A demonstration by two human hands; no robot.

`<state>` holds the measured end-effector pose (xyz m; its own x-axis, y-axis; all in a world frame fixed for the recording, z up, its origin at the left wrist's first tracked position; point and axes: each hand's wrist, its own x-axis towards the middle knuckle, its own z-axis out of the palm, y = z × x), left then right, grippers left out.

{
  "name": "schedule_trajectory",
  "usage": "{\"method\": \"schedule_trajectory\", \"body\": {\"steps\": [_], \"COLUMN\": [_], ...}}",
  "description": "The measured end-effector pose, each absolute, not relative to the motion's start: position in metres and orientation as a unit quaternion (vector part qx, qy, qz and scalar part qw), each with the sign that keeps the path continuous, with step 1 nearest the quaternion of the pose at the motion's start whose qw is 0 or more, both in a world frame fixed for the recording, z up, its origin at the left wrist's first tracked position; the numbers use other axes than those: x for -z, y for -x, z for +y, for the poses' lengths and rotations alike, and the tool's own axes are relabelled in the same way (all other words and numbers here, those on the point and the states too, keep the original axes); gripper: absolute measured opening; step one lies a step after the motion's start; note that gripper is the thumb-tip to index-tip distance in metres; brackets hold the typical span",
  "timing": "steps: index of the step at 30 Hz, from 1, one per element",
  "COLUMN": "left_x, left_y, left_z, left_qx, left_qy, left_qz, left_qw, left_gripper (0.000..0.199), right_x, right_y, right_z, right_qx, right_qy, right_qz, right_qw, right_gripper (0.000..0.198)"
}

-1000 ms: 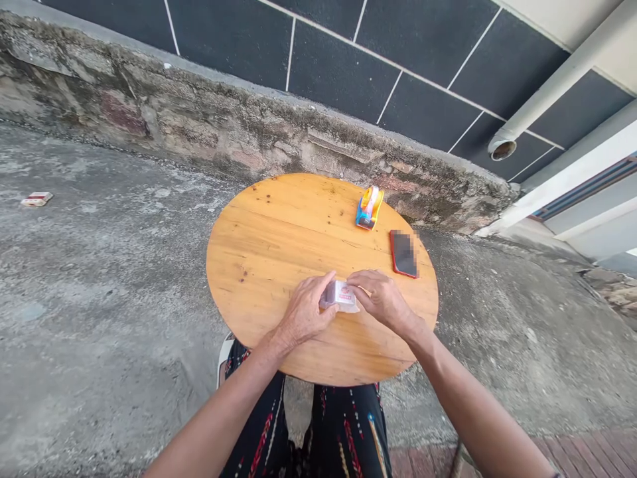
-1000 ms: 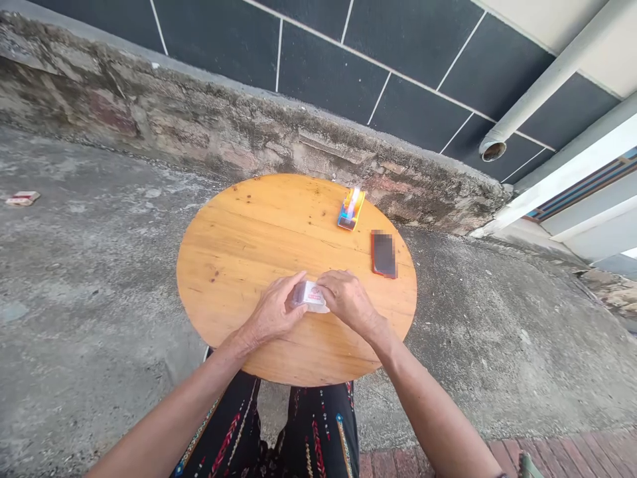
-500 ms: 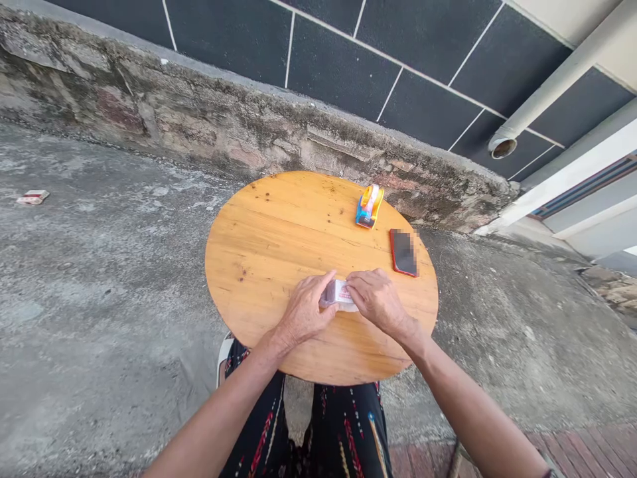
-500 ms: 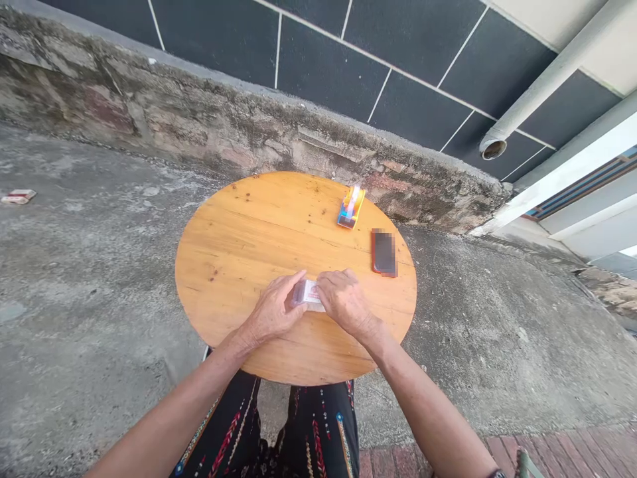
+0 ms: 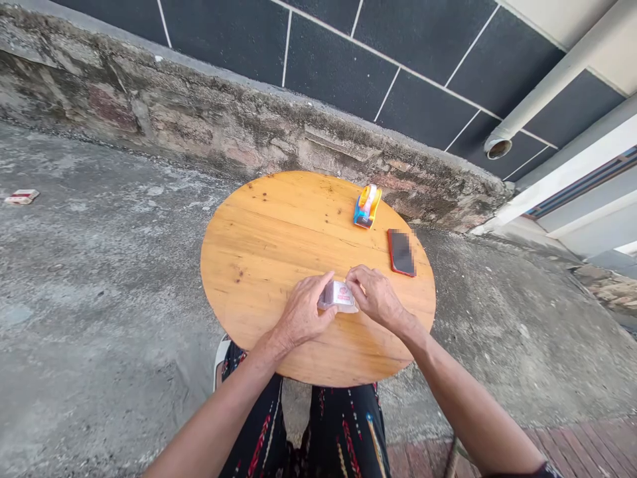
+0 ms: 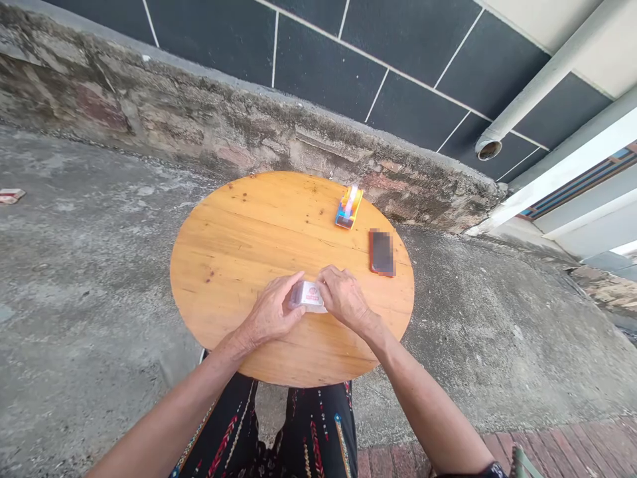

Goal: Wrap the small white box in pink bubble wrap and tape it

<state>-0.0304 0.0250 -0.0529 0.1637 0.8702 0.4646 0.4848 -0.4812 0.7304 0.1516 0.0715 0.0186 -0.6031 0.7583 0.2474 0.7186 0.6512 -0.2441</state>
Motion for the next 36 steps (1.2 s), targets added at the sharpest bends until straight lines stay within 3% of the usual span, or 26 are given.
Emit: {"method": "schedule_trajectory", "body": {"steps": [11,16,21,27,36], "left_x": [0.048,0.042,0.035,0.037,0.046], "left_y": [0.032,0.026,0.021,0.022,0.022], "left_z": [0.024,0.024,0.025,0.019,0.015], "left_qx": [-0.421,-0.408,-0.421,-0.429,-0.442], "left_qy": [-0.729,-0.717,-0.673,-0.683,-0.705], "left_qz": [0.498,0.531,0.547,0.487,0.453], "left_qw": [0.207,0.191,0.265,0.335,0.322], "left_gripper": [0.050,0.052,0.067,0.074,0.081], "right_x": [-0.022,-0.026,-0.030,-0.036,-0.040], "right_y": [-0.152,-0.153,-0.156,-0.159,-0.163], "right_z": [0.073,0.068,0.064,0.066,0.072], "right_qx": [-0.036,-0.019,-0.013,-0.044,-0.095], "right_qy": [0.416,0.408,0.394,0.420,0.427], "right_qz": [-0.900,-0.906,-0.912,-0.886,-0.869], "right_qw": [0.124,0.111,0.116,0.190,0.231], "right_gripper": [0.013,0.014,0.014,0.013,0.011]}}
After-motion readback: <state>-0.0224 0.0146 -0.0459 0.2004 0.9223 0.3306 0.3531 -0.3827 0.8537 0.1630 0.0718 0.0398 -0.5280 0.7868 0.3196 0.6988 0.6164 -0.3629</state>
